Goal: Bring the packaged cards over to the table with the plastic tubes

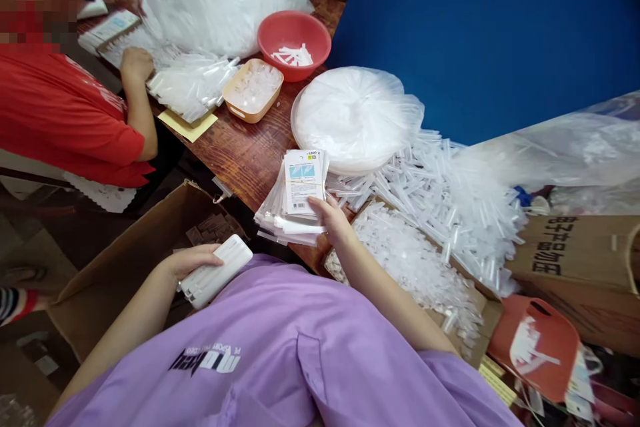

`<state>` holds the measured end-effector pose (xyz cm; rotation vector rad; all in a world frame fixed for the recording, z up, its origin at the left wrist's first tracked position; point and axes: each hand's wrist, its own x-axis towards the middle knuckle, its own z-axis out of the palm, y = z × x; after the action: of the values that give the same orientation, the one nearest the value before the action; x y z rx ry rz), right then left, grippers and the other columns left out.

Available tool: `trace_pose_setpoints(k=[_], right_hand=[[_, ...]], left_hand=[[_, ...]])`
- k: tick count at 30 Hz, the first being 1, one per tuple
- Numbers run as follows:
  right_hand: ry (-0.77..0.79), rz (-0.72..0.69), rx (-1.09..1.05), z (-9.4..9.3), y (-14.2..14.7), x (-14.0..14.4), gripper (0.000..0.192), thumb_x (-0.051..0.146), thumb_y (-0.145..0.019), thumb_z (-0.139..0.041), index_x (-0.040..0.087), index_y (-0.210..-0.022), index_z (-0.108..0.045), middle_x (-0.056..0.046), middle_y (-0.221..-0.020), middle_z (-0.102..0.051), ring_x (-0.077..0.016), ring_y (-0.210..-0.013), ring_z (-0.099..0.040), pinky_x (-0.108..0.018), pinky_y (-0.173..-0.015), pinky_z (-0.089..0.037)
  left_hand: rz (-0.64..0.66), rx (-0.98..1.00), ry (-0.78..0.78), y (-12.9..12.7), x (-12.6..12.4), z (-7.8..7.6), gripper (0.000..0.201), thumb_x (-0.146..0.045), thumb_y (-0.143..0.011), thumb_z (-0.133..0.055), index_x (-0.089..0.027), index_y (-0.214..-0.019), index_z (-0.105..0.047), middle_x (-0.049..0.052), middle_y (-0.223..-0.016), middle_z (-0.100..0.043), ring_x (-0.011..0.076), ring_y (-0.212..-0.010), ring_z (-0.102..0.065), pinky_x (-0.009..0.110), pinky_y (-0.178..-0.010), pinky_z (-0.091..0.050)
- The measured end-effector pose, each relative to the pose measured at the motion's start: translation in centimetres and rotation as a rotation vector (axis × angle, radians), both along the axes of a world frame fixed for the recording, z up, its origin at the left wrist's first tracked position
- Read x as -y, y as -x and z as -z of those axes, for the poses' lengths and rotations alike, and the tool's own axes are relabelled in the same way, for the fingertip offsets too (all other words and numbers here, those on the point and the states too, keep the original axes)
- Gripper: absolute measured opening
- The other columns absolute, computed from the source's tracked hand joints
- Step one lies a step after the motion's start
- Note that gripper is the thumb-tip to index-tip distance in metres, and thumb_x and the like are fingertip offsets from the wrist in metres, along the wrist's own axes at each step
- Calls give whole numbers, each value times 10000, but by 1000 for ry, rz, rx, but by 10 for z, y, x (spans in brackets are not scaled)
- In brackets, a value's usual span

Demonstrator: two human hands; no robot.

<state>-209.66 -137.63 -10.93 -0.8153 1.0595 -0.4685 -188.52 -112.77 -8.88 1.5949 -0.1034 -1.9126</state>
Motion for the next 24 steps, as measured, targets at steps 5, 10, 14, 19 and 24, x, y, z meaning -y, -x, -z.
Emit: trace_pose_setpoints(k=[5,10,14,19,24], right_hand=[[-6,-7,124,-6,10,-1,417,360,-594,-779,216,-972,-674,-31,-972,-782,-299,-993,-728,-456,-937,-579],[4,38,177,-20,61,9,427,399,-581,-736,223,-966,-686,-18,-1000,-782,-310,-1046,-716,-463,-939,-586],[74,115,178,-24,129,26,428,417,-602,-701,245,-994,-699,0,-1020,-778,-282,-1098,-701,-426,-971,-572],[87,200,154,-16,223,35,395,374,-610,-708,253,-986,-704,13,-912,-784,-258,-1033,-727,-417,-968,-572],[34,279,144,-4,286,19,454,375,-616,-718,251,-1052,-696,-10,-930,-790,-300,-1074,-714,-477,-952,-581]], left_hand=[[-15,-9,11,19,-1,-9,424,-276,-495,-745,-180,-907,-703,63,-889,-735,310,-878,-676,369,-765,-526],[-54,-53,22,53,-5,4,425,-217,-474,-738,-200,-897,-708,42,-850,-722,297,-844,-674,352,-719,-541],[-95,-76,55,103,1,26,455,-175,-476,-774,-206,-925,-708,45,-913,-720,290,-860,-684,331,-691,-557],[-129,-4,87,169,42,53,379,-248,-729,-777,-160,-1079,-661,70,-1029,-697,203,-834,-679,320,-721,-569],[-116,230,121,190,100,71,316,-331,-955,-609,-138,-1205,-594,89,-1152,-633,193,-966,-647,383,-827,-576]])
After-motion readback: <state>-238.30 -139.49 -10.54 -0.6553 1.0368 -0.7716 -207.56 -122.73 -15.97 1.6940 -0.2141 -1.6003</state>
